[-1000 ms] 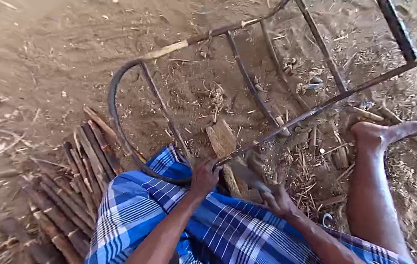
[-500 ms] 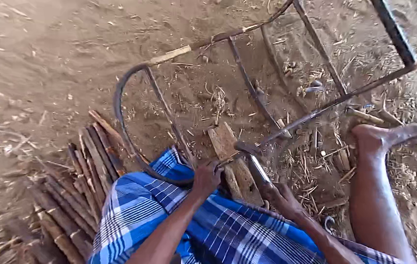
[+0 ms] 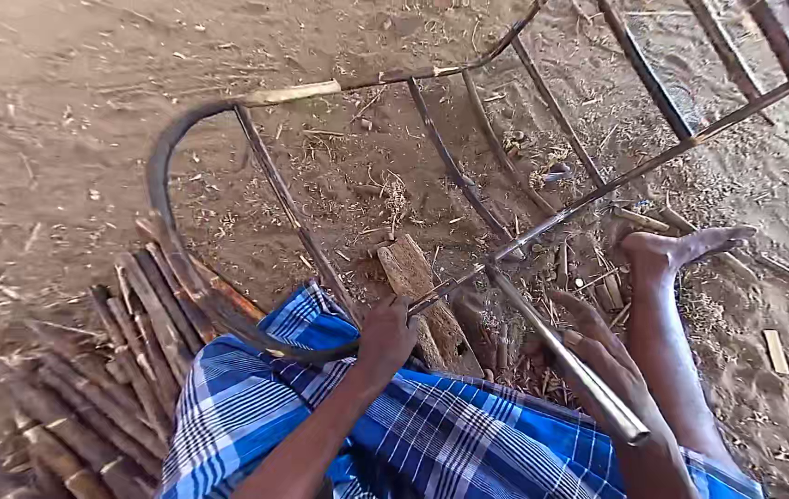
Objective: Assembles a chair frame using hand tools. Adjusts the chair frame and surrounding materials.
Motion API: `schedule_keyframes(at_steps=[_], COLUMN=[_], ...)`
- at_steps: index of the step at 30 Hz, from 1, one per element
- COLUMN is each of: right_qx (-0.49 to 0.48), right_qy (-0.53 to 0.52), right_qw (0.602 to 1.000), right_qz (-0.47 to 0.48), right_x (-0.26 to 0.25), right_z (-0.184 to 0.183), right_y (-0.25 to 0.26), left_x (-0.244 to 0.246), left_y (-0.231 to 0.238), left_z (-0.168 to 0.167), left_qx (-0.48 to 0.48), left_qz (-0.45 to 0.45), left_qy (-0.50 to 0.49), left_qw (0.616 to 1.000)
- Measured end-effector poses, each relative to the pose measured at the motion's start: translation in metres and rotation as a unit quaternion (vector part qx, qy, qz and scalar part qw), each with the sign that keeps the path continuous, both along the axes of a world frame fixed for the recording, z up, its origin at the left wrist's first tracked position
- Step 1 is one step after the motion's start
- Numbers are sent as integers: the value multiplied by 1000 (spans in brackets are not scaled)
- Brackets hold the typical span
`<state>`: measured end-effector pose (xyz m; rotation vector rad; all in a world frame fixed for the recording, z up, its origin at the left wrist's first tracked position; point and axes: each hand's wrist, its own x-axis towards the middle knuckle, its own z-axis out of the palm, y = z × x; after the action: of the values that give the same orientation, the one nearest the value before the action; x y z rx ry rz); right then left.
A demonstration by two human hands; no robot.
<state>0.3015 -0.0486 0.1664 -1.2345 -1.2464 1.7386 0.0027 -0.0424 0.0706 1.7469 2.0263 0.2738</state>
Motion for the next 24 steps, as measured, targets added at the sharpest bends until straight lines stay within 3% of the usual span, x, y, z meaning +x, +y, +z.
schedule_keyframes(at_steps=[5, 8, 9, 12, 14, 16, 18, 20, 22, 24], right_qx=[-184, -272, -271, -162, -45, 51, 151, 244, 296, 297], right_qy=[43, 213, 256, 299, 315, 256, 15, -235, -210, -47], right_qw=[975, 901, 887, 915, 933, 956, 981, 934, 920, 914], right_qz=[-121, -262, -272, -217, -170, -135, -122, -119, -146, -273], right_x=[-31, -51, -53, -54, -46, -33, -22, -17, -17, -33], right_z=[-18, -25, -26, -30, -34, -27, -5, 6, 0, -12], right_y=[-28, -67, -80, -109, -110, -97, -77, -61, -45, -24], left_x=[3, -1, 2, 14, 22, 31, 35, 33, 34, 38], left_y=[20, 15, 11, 2, 10, 25, 35, 37, 37, 31], left_z=[30, 17, 15, 13, 7, 6, 9, 10, 13, 23], left_qx=[-160, -202, -213, -250, -333, -391, -400, -398, -375, -315], left_qz=[-5, -17, -24, -30, -26, 25, 84, 95, 52, -39], left_qy=[-31, -106, -132, -187, -260, -370, -458, -502, -465, -279], left_qw=[987, 973, 968, 950, 906, 842, 790, 762, 801, 906])
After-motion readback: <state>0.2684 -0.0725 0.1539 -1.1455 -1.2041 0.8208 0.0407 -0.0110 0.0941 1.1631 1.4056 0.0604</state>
